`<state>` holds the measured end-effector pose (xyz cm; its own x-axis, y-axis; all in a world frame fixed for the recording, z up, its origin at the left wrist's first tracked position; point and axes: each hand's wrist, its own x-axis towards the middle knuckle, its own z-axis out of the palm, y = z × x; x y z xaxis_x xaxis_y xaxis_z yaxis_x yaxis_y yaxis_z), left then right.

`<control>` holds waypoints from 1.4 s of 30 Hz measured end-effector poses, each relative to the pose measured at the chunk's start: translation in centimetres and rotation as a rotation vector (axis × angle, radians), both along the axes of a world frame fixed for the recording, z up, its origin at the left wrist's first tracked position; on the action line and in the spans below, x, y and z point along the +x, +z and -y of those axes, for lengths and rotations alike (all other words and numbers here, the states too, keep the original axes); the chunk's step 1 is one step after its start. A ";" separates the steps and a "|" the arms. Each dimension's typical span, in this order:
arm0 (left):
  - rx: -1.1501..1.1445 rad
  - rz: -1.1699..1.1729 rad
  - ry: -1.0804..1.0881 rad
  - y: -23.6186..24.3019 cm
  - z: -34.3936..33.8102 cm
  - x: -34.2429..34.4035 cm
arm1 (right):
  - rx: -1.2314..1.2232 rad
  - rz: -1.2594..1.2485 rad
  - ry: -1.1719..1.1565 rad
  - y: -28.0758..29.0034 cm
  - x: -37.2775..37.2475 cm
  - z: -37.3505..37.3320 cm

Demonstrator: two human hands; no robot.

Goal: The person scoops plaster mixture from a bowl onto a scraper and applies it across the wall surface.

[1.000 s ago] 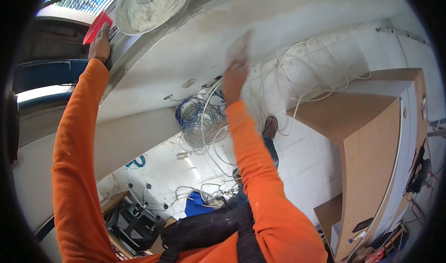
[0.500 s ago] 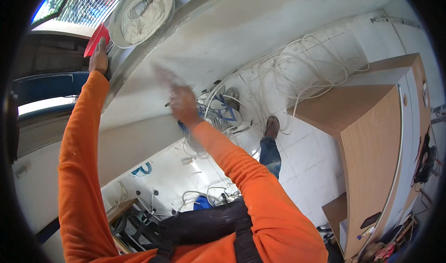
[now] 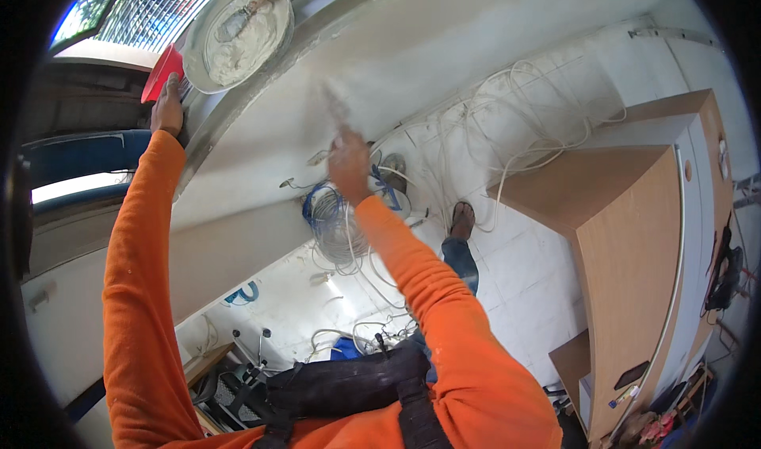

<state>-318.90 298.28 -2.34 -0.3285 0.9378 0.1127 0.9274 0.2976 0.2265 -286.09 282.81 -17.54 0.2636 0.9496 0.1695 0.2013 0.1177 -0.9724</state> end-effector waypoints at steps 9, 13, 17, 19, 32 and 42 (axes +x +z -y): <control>0.016 0.010 0.017 0.1 -0.4 -0.2 | 0.217 -0.130 -0.369 0.5 13.2 -12.4; 0.022 -0.008 0.020 0.6 -0.2 0.9 | 0.058 0.099 -0.303 0.6 3.8 -7.3; -0.007 -0.001 0.049 0.6 0.6 0.2 | 0.287 0.136 0.128 1.3 -3.7 0.9; -0.029 0.018 0.074 0.7 0.0 2.0 | 0.200 0.092 0.116 -2.7 -2.1 1.9; 0.019 -0.023 0.004 0.3 -0.4 -1.2 | 0.117 -0.139 -0.324 -3.5 12.2 -11.8; 0.005 0.011 -0.006 -0.5 -0.8 -0.7 | -0.102 0.106 0.075 -9.4 -6.7 4.4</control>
